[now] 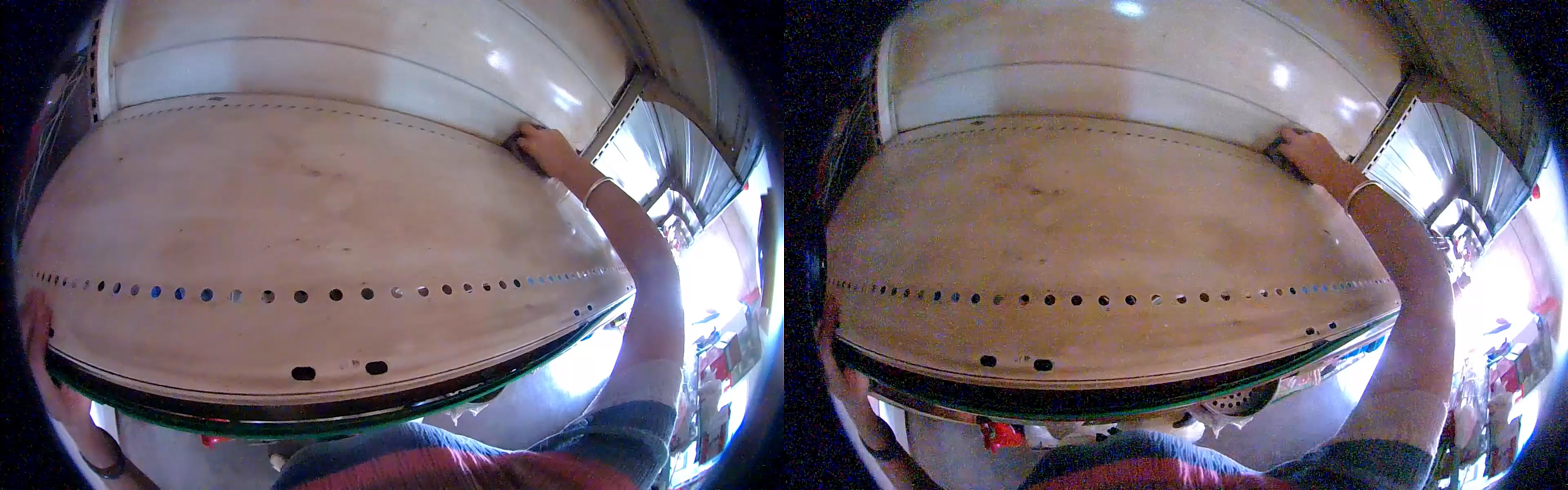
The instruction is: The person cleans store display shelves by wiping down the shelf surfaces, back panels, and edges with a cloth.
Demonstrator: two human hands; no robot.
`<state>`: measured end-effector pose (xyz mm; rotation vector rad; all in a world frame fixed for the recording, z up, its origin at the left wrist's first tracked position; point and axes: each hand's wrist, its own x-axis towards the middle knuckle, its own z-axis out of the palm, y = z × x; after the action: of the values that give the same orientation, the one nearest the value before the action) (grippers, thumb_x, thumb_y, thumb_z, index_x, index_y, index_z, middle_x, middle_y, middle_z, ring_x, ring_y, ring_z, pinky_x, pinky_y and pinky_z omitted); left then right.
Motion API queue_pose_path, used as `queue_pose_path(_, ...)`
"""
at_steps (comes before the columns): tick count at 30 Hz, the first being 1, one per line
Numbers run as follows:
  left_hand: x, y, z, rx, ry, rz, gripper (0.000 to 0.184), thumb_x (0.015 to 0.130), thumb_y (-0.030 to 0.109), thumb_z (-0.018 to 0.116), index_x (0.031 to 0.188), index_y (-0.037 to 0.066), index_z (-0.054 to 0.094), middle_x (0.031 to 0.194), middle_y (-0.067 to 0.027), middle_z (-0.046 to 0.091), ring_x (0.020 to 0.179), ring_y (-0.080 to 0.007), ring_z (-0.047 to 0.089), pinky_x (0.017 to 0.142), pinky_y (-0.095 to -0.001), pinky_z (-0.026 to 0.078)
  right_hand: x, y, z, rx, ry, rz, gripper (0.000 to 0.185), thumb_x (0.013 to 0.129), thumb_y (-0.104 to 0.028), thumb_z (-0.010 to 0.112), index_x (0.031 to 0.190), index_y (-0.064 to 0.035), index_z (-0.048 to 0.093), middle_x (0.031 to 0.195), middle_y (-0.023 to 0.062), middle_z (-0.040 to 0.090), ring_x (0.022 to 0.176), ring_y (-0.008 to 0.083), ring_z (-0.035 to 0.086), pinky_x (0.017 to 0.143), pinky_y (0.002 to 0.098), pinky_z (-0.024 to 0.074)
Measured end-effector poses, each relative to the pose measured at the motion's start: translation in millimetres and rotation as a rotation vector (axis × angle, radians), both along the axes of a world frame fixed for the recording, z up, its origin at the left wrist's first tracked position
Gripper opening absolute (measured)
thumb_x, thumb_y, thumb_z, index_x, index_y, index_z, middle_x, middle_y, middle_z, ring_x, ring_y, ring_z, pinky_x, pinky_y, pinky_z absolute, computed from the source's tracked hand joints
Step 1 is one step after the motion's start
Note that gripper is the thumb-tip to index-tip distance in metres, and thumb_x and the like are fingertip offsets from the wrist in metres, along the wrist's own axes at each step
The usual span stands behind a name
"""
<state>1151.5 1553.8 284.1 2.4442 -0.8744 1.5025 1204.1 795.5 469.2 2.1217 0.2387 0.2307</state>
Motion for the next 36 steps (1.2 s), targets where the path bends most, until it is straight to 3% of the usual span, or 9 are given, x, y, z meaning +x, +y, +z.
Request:
queue_pose_path(8, 1, 3, 1, -0.067, 0.146, 0.003, 0.049, 0.089, 0.026, 0.054, 0.131, 0.004, 0.041, 0.138, -0.0170, 0.038, 0.129, -0.0323, 0.033, 0.107, -0.0469, 0.027, 99, 210, 3, 0.281, 0.007, 0.816, 0.021, 0.076, -0.008, 0.055, 0.097, -0.0090, 0.054, 0.101, 0.0104, 0.050, 0.084, 0.0302, 0.060, 0.069, 0.0397, 0.0524)
queue_pose_path(11, 0, -6, 8, -0.024, 0.084, 0.038, 0.049, 0.089, 0.028, 0.054, 0.130, 0.003, 0.042, 0.136, -0.0176, 0.040, 0.128, -0.0327, 0.035, 0.107, -0.0468, 0.027, 94, 227, 18, -0.013, 0.008, 0.821, 0.019, 0.078, -0.009, 0.052, 0.097, -0.0092, 0.054, 0.104, 0.0103, 0.050, 0.084, 0.0300, 0.061, 0.068, 0.0395, 0.0529)
queue_pose_path(15, -3, -10, 12, -0.005, 0.045, 0.063, 0.050, 0.089, 0.029, 0.054, 0.128, 0.000, 0.044, 0.134, -0.0185, 0.042, 0.127, -0.0332, 0.037, 0.106, -0.0467, 0.028, 61, 108, 12, 0.021, 0.083, 0.733, 0.023, 0.078, -0.009, 0.052, 0.101, -0.0112, 0.054, 0.109, 0.0085, 0.048, 0.085, 0.0282, 0.060, 0.066, 0.0386, 0.0536)
queue_pose_path(17, -6, -12, 15, 0.001, 0.036, 0.070, 0.050, 0.089, 0.030, 0.053, 0.127, -0.001, 0.044, 0.133, -0.0190, 0.043, 0.126, -0.0335, 0.037, 0.106, -0.0467, 0.028, 23, 44, 14, 0.140, 0.107, 0.230, 0.026, 0.078, -0.009, 0.053, 0.103, -0.0121, 0.055, 0.109, 0.0087, 0.048, 0.084, 0.0283, 0.061, 0.064, 0.0385, 0.0542)
queue_pose_path(18, -7, -14, 16, 0.004, 0.030, 0.075, 0.050, 0.089, 0.031, 0.053, 0.127, -0.001, 0.045, 0.133, -0.0192, 0.044, 0.125, -0.0336, 0.038, 0.106, -0.0467, 0.028, 2, 10, 12, 0.052, 0.063, 0.350, 0.026, 0.077, -0.007, 0.053, 0.102, -0.0119, 0.056, 0.108, 0.0094, 0.049, 0.081, 0.0283, 0.062, 0.064, 0.0383, 0.0542)
queue_pose_path(22, -14, -17, 19, -0.005, 0.024, 0.090, 0.051, 0.089, 0.032, 0.053, 0.125, -0.004, 0.046, 0.131, -0.0201, 0.046, 0.124, -0.0341, 0.040, 0.105, -0.0466, 0.029, -21, -96, -2, 0.002, -0.059, -0.079, 0.015, 0.079, -0.009, 0.051, 0.089, -0.0062, 0.063, 0.101, 0.0109, 0.052, 0.078, 0.0291, 0.062, 0.066, 0.0389, 0.0537)
queue_pose_path(27, -3, -8, 7, -0.085, 0.087, 0.009, 0.047, 0.090, 0.025, 0.053, 0.132, 0.009, 0.041, 0.142, -0.0147, 0.033, 0.133, -0.0307, 0.029, 0.109, -0.0460, 0.024, -2, -13, -7, 0.172, -0.032, 0.046, 0.015, 0.079, -0.013, 0.052, 0.085, -0.0046, 0.063, 0.094, 0.0116, 0.054, 0.080, 0.0304, 0.062, 0.069, 0.0416, 0.0520)
queue_pose_path(32, 4, -13, 12, 0.048, -0.153, 0.060, 0.047, 0.093, 0.030, 0.045, 0.122, -0.007, 0.048, 0.126, -0.0224, 0.050, 0.118, -0.0360, 0.046, 0.103, -0.0478, 0.032, 46, 131, 2, 0.183, 0.073, 0.390, 0.016, 0.077, -0.013, 0.054, 0.088, -0.0058, 0.063, 0.097, 0.0103, 0.055, 0.084, 0.0290, 0.061, 0.070, 0.0403, 0.0523)
queue_pose_path(36, 5, -6, 14, 0.035, -0.109, 0.006, 0.044, 0.093, 0.026, 0.046, 0.121, -0.008, 0.048, 0.125, -0.0229, 0.050, 0.117, -0.0371, 0.047, 0.102, -0.0470, 0.034, 94, 208, -2, 0.242, 0.072, 0.536, 0.014, 0.078, -0.013, 0.053, 0.088, -0.0063, 0.060, 0.096, 0.0093, 0.055, 0.086, 0.0285, 0.060, 0.069, 0.0394, 0.0522)
